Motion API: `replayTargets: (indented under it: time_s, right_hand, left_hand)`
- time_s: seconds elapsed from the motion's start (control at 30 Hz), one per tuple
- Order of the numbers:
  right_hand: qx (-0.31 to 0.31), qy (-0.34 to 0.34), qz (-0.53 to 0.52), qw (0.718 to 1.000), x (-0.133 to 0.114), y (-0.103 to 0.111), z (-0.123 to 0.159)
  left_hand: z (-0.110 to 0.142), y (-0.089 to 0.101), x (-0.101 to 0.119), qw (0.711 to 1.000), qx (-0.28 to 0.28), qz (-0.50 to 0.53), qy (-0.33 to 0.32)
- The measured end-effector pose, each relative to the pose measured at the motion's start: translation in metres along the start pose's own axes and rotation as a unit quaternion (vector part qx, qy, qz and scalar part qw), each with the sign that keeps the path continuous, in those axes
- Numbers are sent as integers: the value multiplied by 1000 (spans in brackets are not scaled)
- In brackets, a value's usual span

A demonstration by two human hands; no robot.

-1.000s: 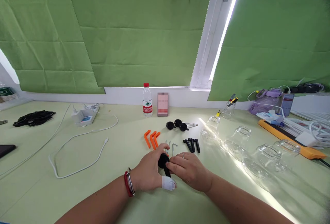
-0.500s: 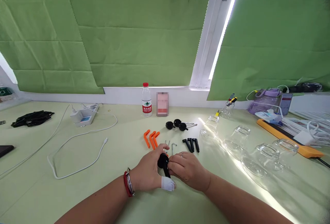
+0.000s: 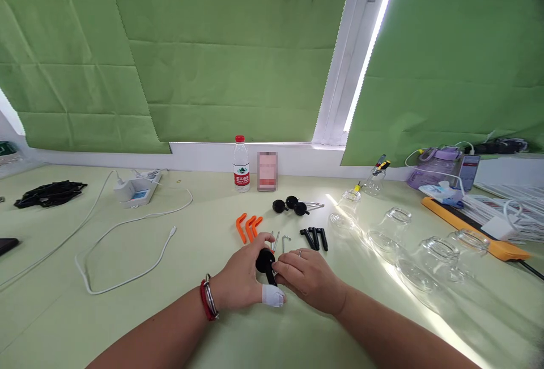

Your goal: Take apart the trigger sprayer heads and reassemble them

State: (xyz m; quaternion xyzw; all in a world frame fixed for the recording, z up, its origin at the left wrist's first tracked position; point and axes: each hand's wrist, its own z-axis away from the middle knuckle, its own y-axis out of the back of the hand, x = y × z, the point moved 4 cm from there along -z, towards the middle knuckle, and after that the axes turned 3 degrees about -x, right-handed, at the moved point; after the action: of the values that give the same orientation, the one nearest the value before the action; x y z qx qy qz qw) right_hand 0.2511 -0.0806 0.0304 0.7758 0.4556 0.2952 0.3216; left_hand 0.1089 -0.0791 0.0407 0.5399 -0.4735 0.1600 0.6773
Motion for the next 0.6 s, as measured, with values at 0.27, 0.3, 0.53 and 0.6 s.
replayTargets:
  time_s: [0.27,0.3,0.53,0.6]
  right_hand:
    - [-4,-21,7,1000,0,0,1]
    - [-3,-21,5,1000,0,1,0]
    - [-8,-40,-7,999,0,5,-2]
    - [-16,-38,-9,999,0,4,-2]
  left_hand:
    - [0,3,-2,1000,0,-7,-14]
    - [-1,3,-2,1000,2,-5,-18]
    - [-1,4,-4,1000,9,-8,-23]
    - [-1,4,-5,1000,10,-10,-20]
